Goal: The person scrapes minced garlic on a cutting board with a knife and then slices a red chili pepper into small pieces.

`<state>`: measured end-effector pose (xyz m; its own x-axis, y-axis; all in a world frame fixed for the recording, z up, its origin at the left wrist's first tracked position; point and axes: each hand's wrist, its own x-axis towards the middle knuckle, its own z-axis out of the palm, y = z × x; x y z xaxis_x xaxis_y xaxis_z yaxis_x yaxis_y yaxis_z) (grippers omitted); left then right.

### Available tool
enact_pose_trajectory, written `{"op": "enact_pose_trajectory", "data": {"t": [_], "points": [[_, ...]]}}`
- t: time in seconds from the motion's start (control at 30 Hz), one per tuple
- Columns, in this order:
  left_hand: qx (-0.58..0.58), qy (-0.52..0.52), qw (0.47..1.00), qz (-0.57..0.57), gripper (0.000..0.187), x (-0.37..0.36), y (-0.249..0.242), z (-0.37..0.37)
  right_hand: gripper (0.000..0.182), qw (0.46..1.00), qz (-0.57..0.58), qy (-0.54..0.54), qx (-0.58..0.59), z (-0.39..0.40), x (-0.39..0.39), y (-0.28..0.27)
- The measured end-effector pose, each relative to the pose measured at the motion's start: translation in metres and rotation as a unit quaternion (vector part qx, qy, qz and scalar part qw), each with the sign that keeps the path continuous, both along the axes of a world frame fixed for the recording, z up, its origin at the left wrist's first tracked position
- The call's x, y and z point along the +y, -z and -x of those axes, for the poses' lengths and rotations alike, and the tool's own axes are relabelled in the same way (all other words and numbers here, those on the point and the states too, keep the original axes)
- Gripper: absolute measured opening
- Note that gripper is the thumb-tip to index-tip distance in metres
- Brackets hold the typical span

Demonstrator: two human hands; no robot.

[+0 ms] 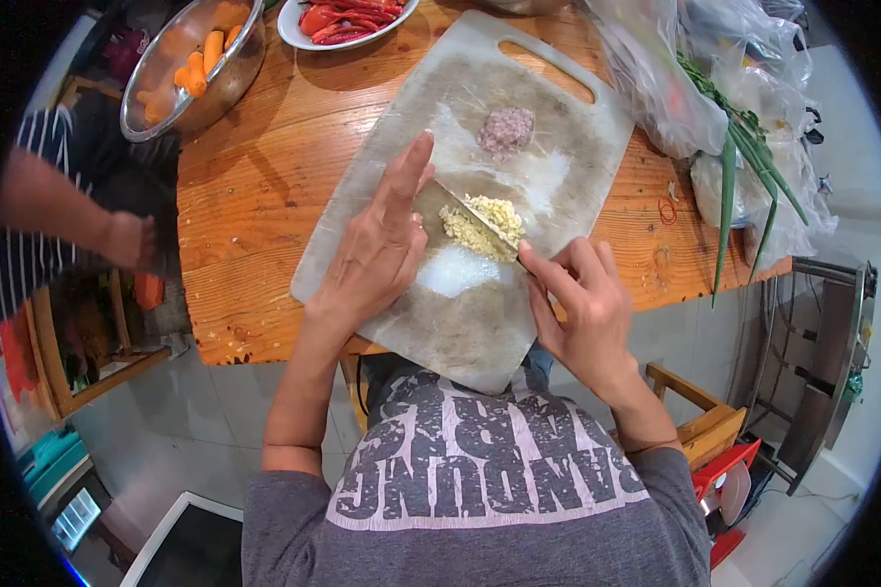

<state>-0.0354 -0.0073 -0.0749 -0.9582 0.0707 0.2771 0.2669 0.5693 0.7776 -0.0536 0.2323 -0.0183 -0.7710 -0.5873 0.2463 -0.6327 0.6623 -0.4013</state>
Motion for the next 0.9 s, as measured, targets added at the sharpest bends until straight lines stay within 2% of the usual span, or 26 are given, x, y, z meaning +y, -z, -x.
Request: {"op": "enact_pose_trajectory", "data": {"t": [0.1,0.23,0.3,0.4,0.5,0.63,0.7,0.9], "points": [[-0.014,-0.013,1.0,-0.02,0.092,-0.002,-0.002,0.002,0.039,0.999,0.027,0.003,-0.025,0.01,0.004,0.008],[0.004,0.001,1.0,-0.005,0.093,0.002,-0.007,0.006,0.039,0.999,-0.021,-0.039,0.011,0.029,0.01,-0.02],[0.007,-0.003,1.0,-0.007,0.093,0.003,-0.009,0.01,0.039,0.999,-0.014,-0.046,0.022,0.035,0.013,-0.012],[0.025,-0.007,0.998,0.051,0.093,0.0,-0.001,0.013,0.039,0.999,0.027,-0.039,0.004,0.027,0.009,0.013],[-0.016,-0.006,1.0,-0.002,0.092,-0.001,-0.006,0.01,0.039,1.0,0.023,-0.008,0.013,0.008,0.005,0.009],[-0.001,0.0,1.0,-0.008,0.092,0.001,0.001,0.009,0.04,1.0,0.026,0.012,-0.005,0.001,0.003,0.014],[-0.01,0.009,1.0,-0.018,0.092,0.001,-0.001,0.01,0.041,1.0,0.005,0.014,-0.011,0.005,0.005,-0.006],[0.007,-0.002,0.999,-0.044,0.087,-0.002,0.002,0.01,0.04,0.999,0.032,-0.007,-0.032,0.008,0.003,0.007]]}}
